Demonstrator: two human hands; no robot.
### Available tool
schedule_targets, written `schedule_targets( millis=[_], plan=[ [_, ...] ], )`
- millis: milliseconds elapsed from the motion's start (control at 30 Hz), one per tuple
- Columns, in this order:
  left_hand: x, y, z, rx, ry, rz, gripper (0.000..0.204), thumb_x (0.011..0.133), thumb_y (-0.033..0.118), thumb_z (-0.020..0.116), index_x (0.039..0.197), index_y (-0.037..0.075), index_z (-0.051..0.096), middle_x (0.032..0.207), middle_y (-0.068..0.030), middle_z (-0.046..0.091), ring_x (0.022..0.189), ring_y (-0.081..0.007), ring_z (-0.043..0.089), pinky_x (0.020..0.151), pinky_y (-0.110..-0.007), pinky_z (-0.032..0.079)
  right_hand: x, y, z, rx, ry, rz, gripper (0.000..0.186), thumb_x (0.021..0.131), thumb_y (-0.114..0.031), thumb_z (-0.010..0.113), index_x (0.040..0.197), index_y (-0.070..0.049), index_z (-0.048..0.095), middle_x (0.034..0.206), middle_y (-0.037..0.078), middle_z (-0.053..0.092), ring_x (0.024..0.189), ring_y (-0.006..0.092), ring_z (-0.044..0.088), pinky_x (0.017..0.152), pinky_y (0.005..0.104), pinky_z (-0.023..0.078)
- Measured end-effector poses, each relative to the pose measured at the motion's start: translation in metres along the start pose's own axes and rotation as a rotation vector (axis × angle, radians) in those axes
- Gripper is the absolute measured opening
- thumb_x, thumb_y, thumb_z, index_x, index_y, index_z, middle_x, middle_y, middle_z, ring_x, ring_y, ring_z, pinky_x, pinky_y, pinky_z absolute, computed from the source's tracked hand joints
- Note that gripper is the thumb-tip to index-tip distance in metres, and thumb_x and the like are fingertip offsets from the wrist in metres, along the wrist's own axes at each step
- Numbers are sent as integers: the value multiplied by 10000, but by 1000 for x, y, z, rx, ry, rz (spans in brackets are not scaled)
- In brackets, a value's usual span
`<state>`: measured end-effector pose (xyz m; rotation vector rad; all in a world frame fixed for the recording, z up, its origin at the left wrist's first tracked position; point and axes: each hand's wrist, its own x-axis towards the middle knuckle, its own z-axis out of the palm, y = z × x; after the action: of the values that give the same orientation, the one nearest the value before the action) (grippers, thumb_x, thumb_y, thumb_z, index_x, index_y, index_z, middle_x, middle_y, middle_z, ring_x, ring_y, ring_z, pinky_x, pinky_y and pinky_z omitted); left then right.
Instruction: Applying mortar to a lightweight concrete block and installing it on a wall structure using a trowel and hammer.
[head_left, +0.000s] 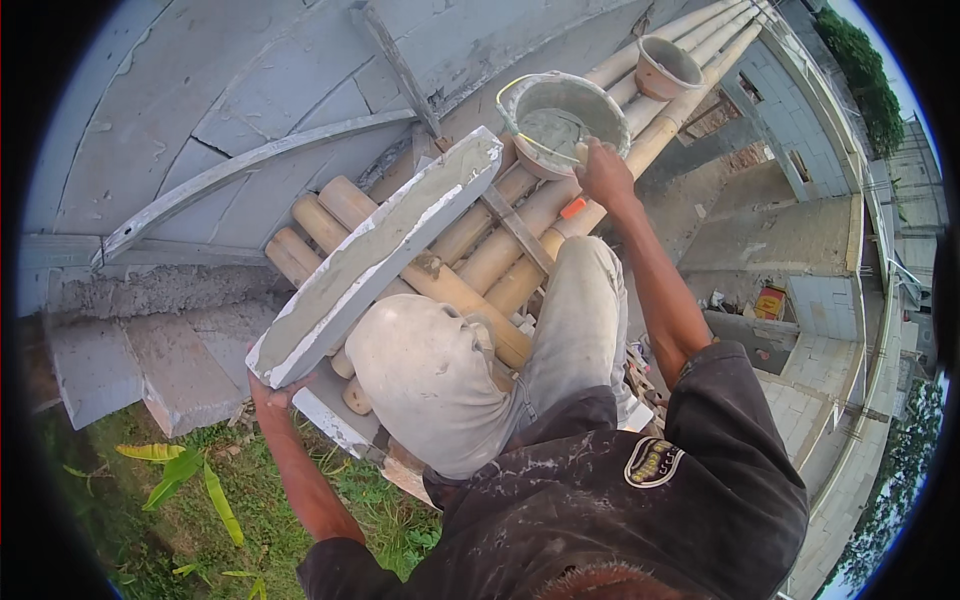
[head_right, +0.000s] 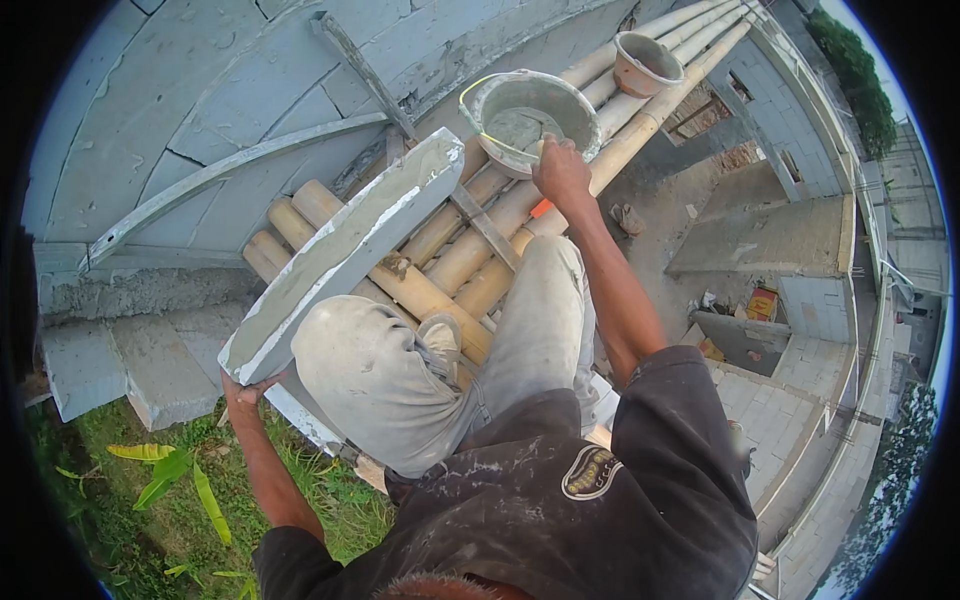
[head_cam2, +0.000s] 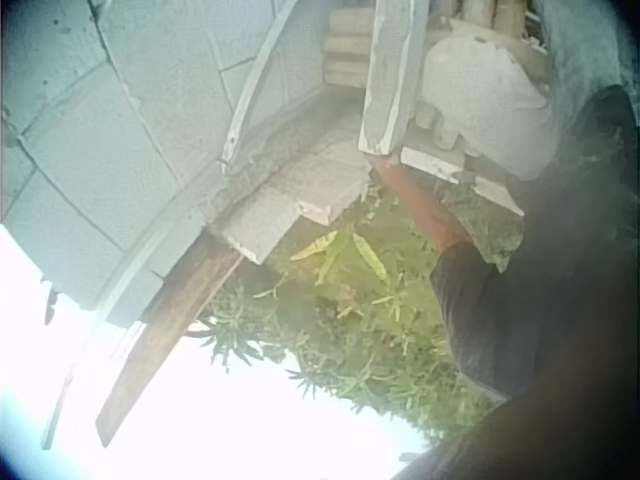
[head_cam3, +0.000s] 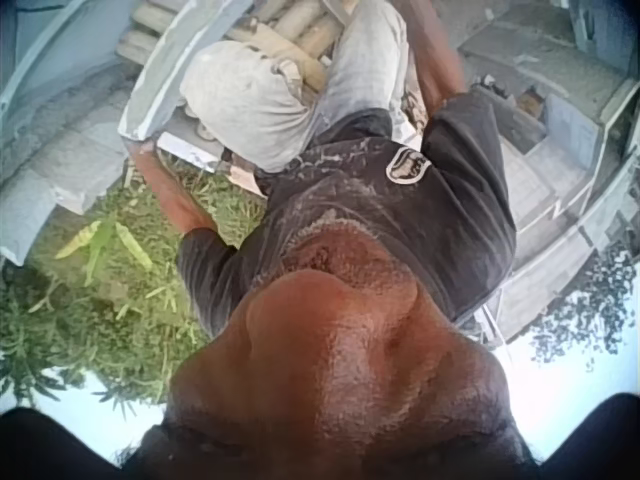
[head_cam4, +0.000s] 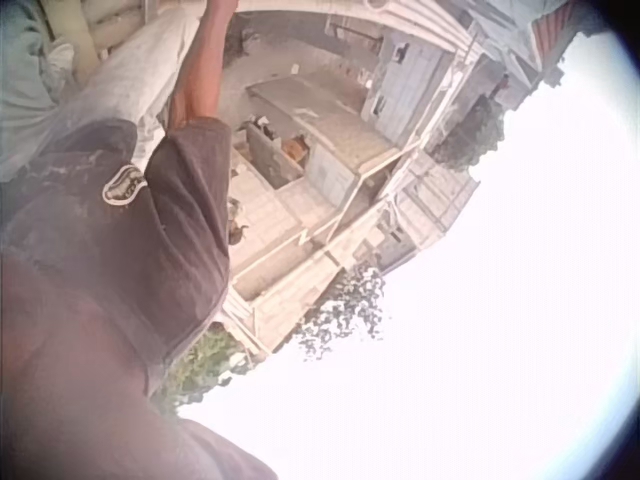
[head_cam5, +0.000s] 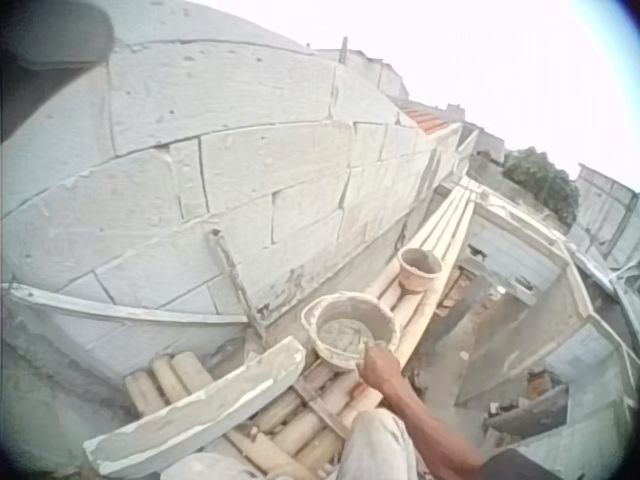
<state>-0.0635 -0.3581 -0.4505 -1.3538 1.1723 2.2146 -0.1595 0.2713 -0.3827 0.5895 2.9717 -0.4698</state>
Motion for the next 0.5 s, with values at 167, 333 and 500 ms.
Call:
schedule_targets(
  millis=[167, 333, 500],
  plan=[
    [10, -8, -11, -102, 18, -106, 527, 908, 494, 393, 1301, 158, 499, 1340, -154, 501, 1215, -428, 468, 950, -693, 367, 37, -21, 36, 442, 185, -242, 665, 843, -387, 646, 1378, -79, 399, 1353, 217, 463, 1152, 371, 525, 909, 491, 458],
    [13, -36, -29, -133, -3, -91, 520, 917, 479, 359, 1278, 143, 525, 1312, -151, 528, 1176, -428, 501, 964, -645, 381, 90, -64, 64, 1085, -543, 215, 706, 924, -636, 366, 1443, -156, 367, 1425, 186, 387, 1209, 385, 470, 981, 512, 413],
    [10, -38, -37, -246, -92, -139, 573, 911, 498, 375, 1307, 105, 501, 1299, -164, 539, 1176, -457, 498, 964, -685, 366, 123, -108, 90, 919, -702, 332, 814, 878, -666, 416, 1436, -77, 347, 1416, 209, 384, 1229, 397, 455, 991, 533, 413]
  ],
)
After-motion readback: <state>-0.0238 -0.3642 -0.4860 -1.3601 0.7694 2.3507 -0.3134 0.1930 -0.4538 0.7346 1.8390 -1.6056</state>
